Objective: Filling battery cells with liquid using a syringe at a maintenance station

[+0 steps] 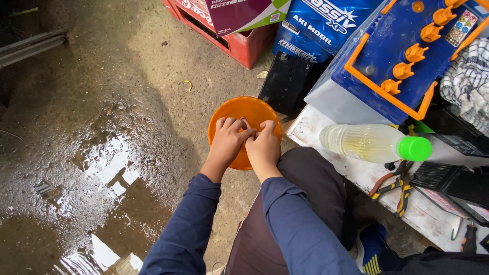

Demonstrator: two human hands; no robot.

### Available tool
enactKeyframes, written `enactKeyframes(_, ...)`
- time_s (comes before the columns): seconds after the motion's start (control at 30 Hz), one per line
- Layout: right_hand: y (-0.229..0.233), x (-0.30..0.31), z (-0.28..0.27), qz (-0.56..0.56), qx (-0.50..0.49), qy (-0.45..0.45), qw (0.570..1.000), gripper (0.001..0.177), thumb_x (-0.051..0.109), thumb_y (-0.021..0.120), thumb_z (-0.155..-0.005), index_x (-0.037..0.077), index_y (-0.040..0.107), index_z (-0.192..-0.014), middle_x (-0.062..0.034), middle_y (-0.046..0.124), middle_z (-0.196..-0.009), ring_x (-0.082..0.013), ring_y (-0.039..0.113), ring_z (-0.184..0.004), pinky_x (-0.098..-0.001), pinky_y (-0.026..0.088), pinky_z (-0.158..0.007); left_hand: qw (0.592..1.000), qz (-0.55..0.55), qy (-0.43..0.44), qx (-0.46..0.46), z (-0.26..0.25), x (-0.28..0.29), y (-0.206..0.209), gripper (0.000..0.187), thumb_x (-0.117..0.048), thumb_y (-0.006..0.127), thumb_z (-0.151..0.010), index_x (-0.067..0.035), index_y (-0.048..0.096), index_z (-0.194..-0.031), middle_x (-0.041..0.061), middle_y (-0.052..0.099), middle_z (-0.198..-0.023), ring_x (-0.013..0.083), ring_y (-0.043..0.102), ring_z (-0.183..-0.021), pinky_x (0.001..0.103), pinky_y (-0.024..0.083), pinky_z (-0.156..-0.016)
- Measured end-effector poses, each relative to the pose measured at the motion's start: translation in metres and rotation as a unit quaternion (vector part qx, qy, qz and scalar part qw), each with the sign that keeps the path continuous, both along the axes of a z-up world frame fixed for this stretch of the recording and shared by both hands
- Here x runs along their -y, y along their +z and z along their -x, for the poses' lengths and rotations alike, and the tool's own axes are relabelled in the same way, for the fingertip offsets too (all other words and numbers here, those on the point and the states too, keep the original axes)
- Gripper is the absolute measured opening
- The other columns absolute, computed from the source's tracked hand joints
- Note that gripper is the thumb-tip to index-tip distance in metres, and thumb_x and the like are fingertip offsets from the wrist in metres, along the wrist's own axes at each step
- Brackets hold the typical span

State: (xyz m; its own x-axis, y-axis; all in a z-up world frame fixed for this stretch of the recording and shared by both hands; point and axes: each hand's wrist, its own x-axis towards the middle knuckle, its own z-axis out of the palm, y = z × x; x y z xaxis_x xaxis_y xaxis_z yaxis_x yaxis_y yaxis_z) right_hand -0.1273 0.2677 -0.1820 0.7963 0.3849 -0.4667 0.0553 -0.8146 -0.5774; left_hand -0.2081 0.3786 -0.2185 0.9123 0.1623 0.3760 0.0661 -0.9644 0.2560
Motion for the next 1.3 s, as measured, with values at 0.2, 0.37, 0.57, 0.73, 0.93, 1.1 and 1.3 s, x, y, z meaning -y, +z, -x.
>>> enactKeyframes(0.2,0.008,0.0,-0.001,-0.008,0.006,-0.003,1.0,0.035,0.017,0.06,-0.094,0.015,0.038,-0.122,-0.0018,0.077,-0.099,-0.0274,0.076,-0.086,-0.0424,0.062,-0.068,1.0,0.007,0.003,0.012,0.0,-0.004,-0.006,0.013,-0.017,0.07,-0.091,-0.026,0.071,-0.101,-0.001,0.056,-0.096,0.0206,0.053,-0.102,0.04,0.038,-0.097)
enactKeyframes(0.37,0.016,0.0,0.0,0.021,0.008,0.004,1.0,0.035,0.022,0.058,-0.094,0.019,0.036,-0.121,0.0017,0.078,-0.102,-0.0293,0.076,-0.092,-0.0462,0.062,-0.077,1.0,0.006,0.002,0.027,-0.001,-0.006,-0.012,0.013,-0.022,0.073,-0.09,-0.027,0.073,-0.102,-0.001,0.059,-0.096,0.0199,0.054,-0.101,0.04,0.038,-0.097)
enactKeyframes(0.57,0.004,-0.001,0.002,0.064,0.05,0.041,0.996,0.032,0.027,0.055,-0.096,0.024,0.035,-0.121,0.0,0.078,-0.101,-0.0322,0.076,-0.097,-0.0511,0.06,-0.085,0.999,0.038,-0.004,0.008,-0.003,-0.004,-0.004,0.013,-0.025,0.074,-0.091,-0.024,0.073,-0.103,-0.002,0.062,-0.095,0.0199,0.058,-0.101,0.04,0.04,-0.097)
enactKeyframes(0.73,-0.002,-0.002,0.002,0.097,0.097,0.08,0.987,0.031,0.026,0.052,-0.098,0.022,0.034,-0.123,-0.0056,0.076,-0.082,-0.0336,0.077,-0.083,-0.0477,0.061,-0.077,0.999,0.044,-0.011,-0.015,-0.003,-0.003,-0.003,0.017,-0.023,0.075,-0.09,-0.027,0.074,-0.107,-0.002,0.063,-0.093,0.0192,0.058,-0.101,0.04,0.04,-0.099)
enactKeyframes(0.93,-0.001,-0.001,0.003,0.096,0.124,0.106,0.982,0.033,0.021,0.049,-0.101,0.018,0.034,-0.131,-0.0085,0.075,-0.078,-0.0327,0.077,-0.076,-0.0456,0.061,-0.071,0.998,0.057,-0.015,-0.022,-0.005,-0.002,0.003,0.015,-0.021,0.073,-0.092,-0.027,0.074,-0.107,-0.002,0.065,-0.088,0.0177,0.059,-0.1,0.039,0.039,-0.099)
enactKeyframes(1.1,-0.003,-0.001,0.002,0.088,0.132,0.112,0.981,0.038,0.021,0.052,-0.099,0.017,0.035,-0.132,-0.0092,0.075,-0.077,-0.0318,0.076,-0.072,-0.0446,0.061,-0.068,0.999,0.051,-0.009,-0.014,-0.003,-0.005,-0.009,0.014,-0.021,0.07,-0.094,-0.027,0.074,-0.106,-0.004,0.066,-0.085,0.0158,0.059,-0.1,0.037,0.039,-0.099)
enactKeyframes(1.3,0.002,-0.002,0.002,0.083,0.144,0.111,0.98,0.04,0.021,0.058,-0.096,0.018,0.036,-0.129,-0.0088,0.074,-0.074,-0.0308,0.075,-0.068,-0.0426,0.06,-0.065,0.999,0.048,0.005,-0.012,-0.002,-0.007,-0.014,0.015,-0.022,0.071,-0.093,-0.03,0.075,-0.104,-0.007,0.068,-0.083,0.0135,0.059,-0.099,0.036,0.037,-0.099)
